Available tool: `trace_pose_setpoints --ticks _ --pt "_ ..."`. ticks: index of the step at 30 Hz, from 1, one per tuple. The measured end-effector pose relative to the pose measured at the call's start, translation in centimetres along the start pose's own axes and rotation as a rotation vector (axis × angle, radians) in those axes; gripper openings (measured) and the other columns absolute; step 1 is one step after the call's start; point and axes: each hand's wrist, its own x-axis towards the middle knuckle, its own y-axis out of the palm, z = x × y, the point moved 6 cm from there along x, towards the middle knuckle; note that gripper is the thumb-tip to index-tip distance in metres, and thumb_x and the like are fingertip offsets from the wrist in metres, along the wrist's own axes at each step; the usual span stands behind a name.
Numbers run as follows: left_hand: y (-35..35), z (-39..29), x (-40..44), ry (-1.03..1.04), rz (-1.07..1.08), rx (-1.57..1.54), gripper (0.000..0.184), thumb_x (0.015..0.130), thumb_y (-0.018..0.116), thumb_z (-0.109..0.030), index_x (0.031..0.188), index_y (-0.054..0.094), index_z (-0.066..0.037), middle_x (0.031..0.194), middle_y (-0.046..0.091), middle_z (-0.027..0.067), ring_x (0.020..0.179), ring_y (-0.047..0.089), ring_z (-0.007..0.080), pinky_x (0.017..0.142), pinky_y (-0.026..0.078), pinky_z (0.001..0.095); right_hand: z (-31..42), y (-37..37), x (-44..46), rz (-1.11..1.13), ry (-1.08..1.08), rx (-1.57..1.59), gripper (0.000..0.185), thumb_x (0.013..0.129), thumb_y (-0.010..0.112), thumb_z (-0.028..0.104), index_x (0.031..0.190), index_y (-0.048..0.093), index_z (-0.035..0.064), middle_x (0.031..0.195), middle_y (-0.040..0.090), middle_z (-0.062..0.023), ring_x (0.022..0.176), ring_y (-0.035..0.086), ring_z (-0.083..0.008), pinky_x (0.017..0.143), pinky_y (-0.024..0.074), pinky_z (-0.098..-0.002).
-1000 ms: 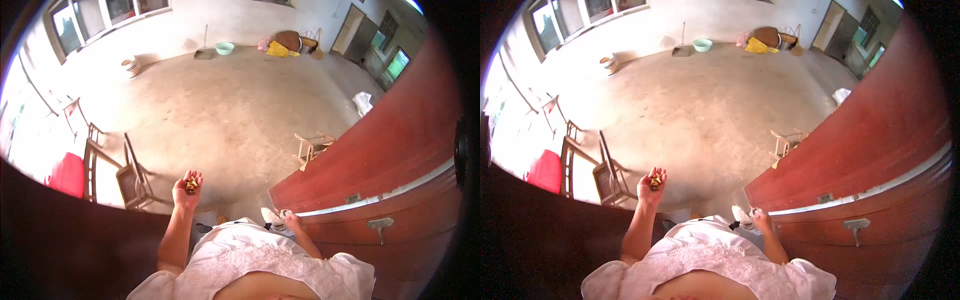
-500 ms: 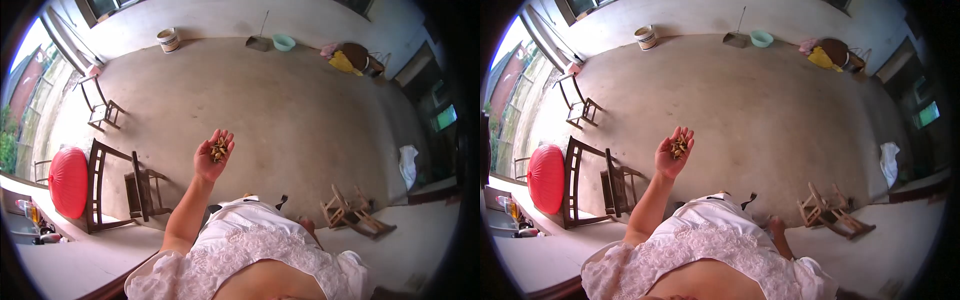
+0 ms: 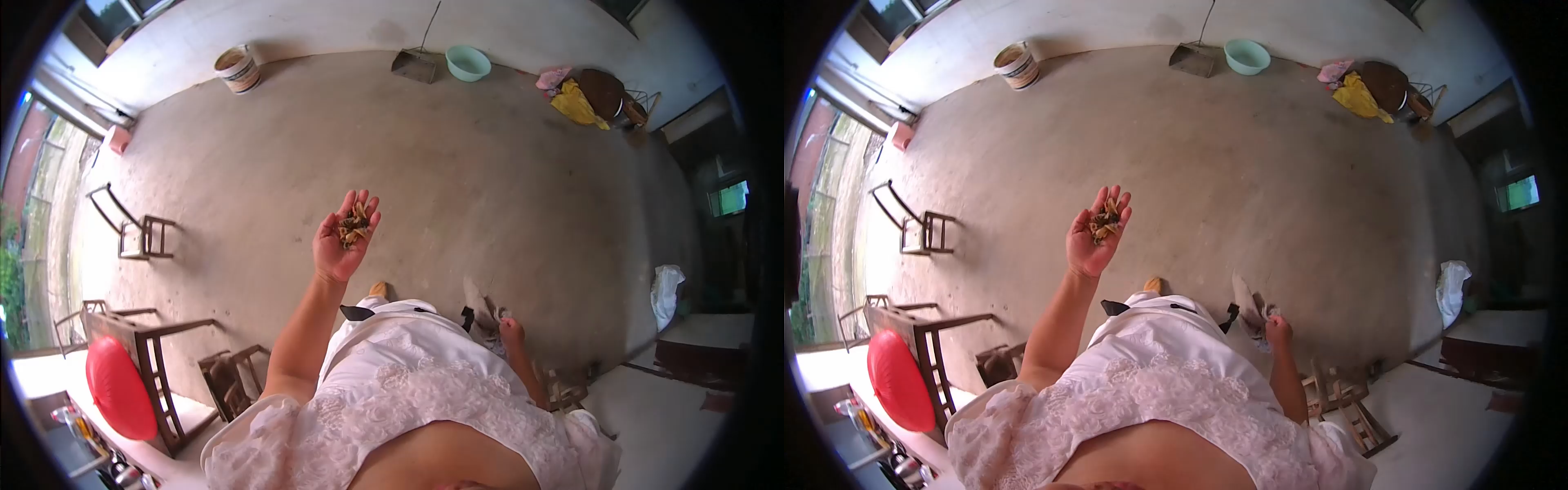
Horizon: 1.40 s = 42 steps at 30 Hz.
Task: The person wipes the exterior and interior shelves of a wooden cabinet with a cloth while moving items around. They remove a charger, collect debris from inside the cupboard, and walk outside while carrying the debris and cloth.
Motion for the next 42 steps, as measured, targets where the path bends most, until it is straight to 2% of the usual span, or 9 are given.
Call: trace_pose_setpoints --ticks 2,6,13,18,20,23,38,40,42 --pt "2.0 -0.1 6.1 -0.027 -0.002 -0.01 0.046 0.084 0.031 -0.019 0.125 0.038 0.0 0.131 0.037 0.0169 0.124 0.029 0.0347 0.104 0.023 0.0454 2.8 -1.1 2.1 -0.027 -0.047 -0.194 0.028 0.076 0.048 0.026 0.081 0.061 0.0018 0.072 0.059 -0.0188 0.065 0.058 -0.0295 0.06 0.0447 -0.0378" --pt "3.7 -0.2 18.0 -0.104 0.046 -0.036 0.047 0.083 0.032 -0.017 0.126 0.037 -0.001 0.132 0.037 0.0159 0.125 0.028 0.0337 0.104 0.023 0.0454 4.0 -1.5 6.8 0.112 0.131 -0.401 0.033 0.078 0.043 0.029 0.078 0.063 0.0038 0.085 0.061 -0.0193 0.082 0.057 -0.0368 0.072 0.0451 -0.0436" --pt "1.3 -0.5 38.3 -0.159 0.011 -0.066 0.045 0.083 0.033 -0.017 0.125 0.039 -0.002 0.131 0.038 0.0164 0.125 0.028 0.0337 0.104 0.023 0.046 5.9 0.1 20.1 0.169 0.132 -0.327 0.034 0.079 0.041 0.028 0.078 0.063 0.0032 0.084 0.061 -0.0207 0.083 0.057 -0.0377 0.074 0.0446 -0.0444" --pt "-5.5 -2.9 52.0 0.013 -0.465 0.057 0.04 0.087 0.026 -0.021 0.113 0.048 0.0 0.11 0.052 0.0181 0.109 0.045 0.034 0.095 0.036 0.0459 21.4 -7.5 32.9 0.145 0.207 -0.361 0.031 0.077 0.045 0.026 0.09 0.063 0.0038 0.082 0.061 -0.0193 0.081 0.058 -0.0348 0.074 0.0447 -0.0406" --pt "-8.2 -4.0 57.6 0.024 -0.56 0.086 0.039 0.087 0.026 -0.022 0.108 0.05 0.0 0.103 0.054 0.0169 0.1 0.049 0.0332 0.091 0.039 0.0458 26.8 -9.6 37.2 -0.055 0.134 -0.052 0.024 0.076 0.054 0.021 0.09 0.062 0.0033 0.078 0.063 -0.012 0.073 0.06 -0.0255 0.067 0.0452 -0.0366" --pt "-13.3 -5.5 66.9 0.025 -0.703 0.135 0.037 0.087 0.026 -0.022 0.101 0.052 -0.001 0.091 0.056 0.0149 0.087 0.053 0.0314 0.083 0.043 0.0442 32.8 -10.9 43.0 -0.216 0.051 0.043 0.022 0.075 0.053 0.017 0.092 0.062 0.0054 0.08 0.062 -0.0129 0.077 0.059 -0.0287 0.07 0.0451 -0.0348" --pt "-21.6 -8.6 110.8 -0.063 -0.874 0.511 0.025 0.085 0.031 -0.019 0.091 0.051 -0.006 0.074 0.055 0.0064 0.066 0.053 0.0231 0.068 0.045 0.0359 44.9 -6.9 45.1 -0.032 0.62 -0.028 0.024 0.072 0.049 0.013 0.09 0.062 0.0025 0.077 0.062 -0.011 0.073 0.058 -0.0185 0.067 0.0445 -0.0287" --pt "-24.3 -7.8 116.7 -0.396 0.292 0.094 0.034 0.087 0.031 -0.027 0.108 0.048 -0.006 0.096 0.057 0.0121 0.085 0.055 0.0289 0.082 0.042 0.0425 46.3 -7.0 45.5 -0.026 0.662 -0.008 0.024 0.072 0.049 0.012 0.09 0.061 0.0025 0.078 0.062 -0.0108 0.073 0.058 -0.0185 0.068 0.0446 -0.0288" --pt "-21.1 -7.0 118.6 -0.1 -0.507 0.592 0.044 0.088 0.03 -0.034 0.122 0.038 -0.007 0.118 0.045 0.0143 0.108 0.044 0.0312 0.093 0.032 0.0457 46.3 -6.5 45.7 -0.02 0.71 0.009 0.024 0.072 0.049 0.012 0.09 0.061 0.0025 0.078 0.062 -0.0107 0.074 0.058 -0.0186 0.068 0.0447 -0.029"
